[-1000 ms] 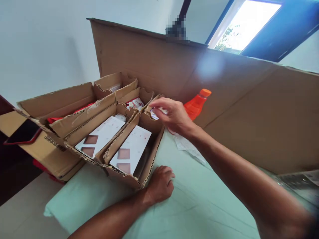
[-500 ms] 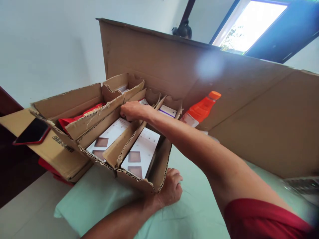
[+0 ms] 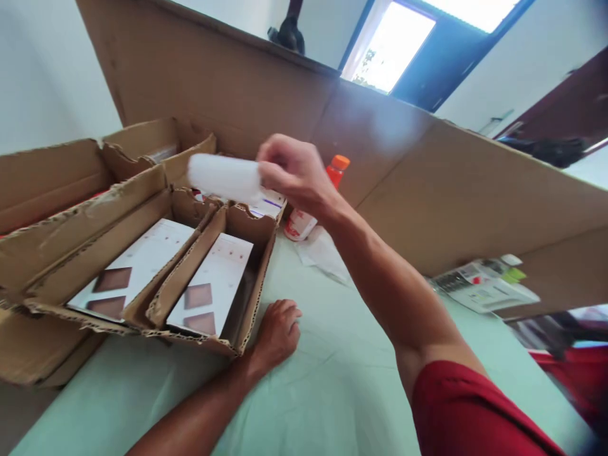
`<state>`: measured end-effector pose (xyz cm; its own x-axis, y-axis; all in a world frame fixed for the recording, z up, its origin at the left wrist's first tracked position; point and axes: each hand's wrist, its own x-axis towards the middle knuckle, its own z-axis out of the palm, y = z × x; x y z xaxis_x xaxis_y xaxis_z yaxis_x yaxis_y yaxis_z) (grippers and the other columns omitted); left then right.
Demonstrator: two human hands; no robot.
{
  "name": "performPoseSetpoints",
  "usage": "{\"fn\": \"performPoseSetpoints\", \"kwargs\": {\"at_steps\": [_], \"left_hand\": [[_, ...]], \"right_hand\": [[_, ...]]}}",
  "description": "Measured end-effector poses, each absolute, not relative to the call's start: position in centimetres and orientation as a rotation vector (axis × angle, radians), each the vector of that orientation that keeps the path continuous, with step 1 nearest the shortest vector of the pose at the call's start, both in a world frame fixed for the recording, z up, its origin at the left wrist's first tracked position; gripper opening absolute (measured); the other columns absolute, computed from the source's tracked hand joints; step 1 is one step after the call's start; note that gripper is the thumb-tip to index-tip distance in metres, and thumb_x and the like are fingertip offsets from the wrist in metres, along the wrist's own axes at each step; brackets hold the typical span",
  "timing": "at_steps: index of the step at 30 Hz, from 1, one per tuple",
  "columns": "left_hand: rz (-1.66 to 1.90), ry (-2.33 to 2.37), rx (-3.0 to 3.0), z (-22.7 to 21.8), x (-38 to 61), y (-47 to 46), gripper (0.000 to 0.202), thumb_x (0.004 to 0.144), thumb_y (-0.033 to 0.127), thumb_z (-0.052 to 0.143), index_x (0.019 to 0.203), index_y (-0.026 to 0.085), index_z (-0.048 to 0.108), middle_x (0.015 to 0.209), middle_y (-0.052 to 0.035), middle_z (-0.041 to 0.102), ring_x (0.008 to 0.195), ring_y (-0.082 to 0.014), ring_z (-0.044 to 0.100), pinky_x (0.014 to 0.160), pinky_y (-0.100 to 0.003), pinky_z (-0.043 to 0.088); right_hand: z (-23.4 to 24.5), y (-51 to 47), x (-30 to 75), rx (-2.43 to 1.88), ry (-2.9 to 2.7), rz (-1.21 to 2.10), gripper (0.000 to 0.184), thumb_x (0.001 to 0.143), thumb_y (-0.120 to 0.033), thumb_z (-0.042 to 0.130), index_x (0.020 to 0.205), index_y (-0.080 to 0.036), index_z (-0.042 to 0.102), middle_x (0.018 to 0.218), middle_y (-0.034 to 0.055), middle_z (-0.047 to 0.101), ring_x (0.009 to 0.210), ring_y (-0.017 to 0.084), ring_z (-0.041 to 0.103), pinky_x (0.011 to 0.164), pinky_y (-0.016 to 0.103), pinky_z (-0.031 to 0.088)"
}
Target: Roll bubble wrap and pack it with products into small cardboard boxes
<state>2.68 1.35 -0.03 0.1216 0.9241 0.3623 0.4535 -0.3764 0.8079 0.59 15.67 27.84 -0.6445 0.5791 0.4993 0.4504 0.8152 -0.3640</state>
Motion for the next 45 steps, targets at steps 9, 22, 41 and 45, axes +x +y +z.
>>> {"fn": "performPoseSetpoints", "kwargs": {"at_steps": [9, 22, 41, 45], "left_hand": [[1.261, 1.366, 1.926, -0.4, 3.0, 1.2, 0.032, 0.075, 0.005, 0.052, 0.097, 0.019, 0.072, 0.112, -0.0110, 0.071, 0.106, -0.0257, 0.066, 0.094, -0.043, 0.054], [1.222, 1.354, 1.924, -0.2, 2.9, 1.1, 0.032, 0.078, 0.006, 0.052, 0.100, 0.018, 0.072, 0.114, -0.0114, 0.071, 0.107, -0.0251, 0.065, 0.095, -0.042, 0.053], [1.188, 1.359, 1.877, 0.3, 2.9, 1.6, 0.032, 0.073, 0.006, 0.054, 0.097, 0.017, 0.071, 0.111, -0.0109, 0.070, 0.105, -0.0258, 0.062, 0.096, -0.043, 0.051], [1.173, 1.355, 1.863, 0.1, 2.9, 1.7, 0.031, 0.074, 0.007, 0.055, 0.099, 0.019, 0.070, 0.114, -0.0096, 0.068, 0.108, -0.0252, 0.061, 0.099, -0.043, 0.049]], "right_hand": [[16.9, 20.8, 22.3, -1.422, -1.431, 0.285, 0.012, 0.080, -0.034, 0.045, 0.077, -0.024, 0.051, 0.065, -0.0020, 0.055, 0.059, 0.015, 0.056, 0.056, 0.027, 0.048], [11.7, 23.3, 26.6, -1.733, -1.822, -0.094, 0.049, 0.089, -0.030, 0.045, 0.134, -0.021, 0.064, 0.142, 0.0140, 0.061, 0.128, 0.031, 0.055, 0.106, 0.047, 0.039], [25.6, 21.1, -2.3, -0.899, -2.706, -0.198, 0.030, 0.095, -0.035, 0.054, 0.115, -0.024, 0.074, 0.123, 0.0055, 0.073, 0.117, 0.026, 0.064, 0.102, 0.043, 0.045], [24.7, 23.2, -9.6, -1.058, -3.097, -0.226, 0.031, 0.084, -0.036, 0.071, 0.108, -0.018, 0.077, 0.112, 0.0128, 0.077, 0.106, 0.029, 0.070, 0.092, 0.038, 0.051]]}}
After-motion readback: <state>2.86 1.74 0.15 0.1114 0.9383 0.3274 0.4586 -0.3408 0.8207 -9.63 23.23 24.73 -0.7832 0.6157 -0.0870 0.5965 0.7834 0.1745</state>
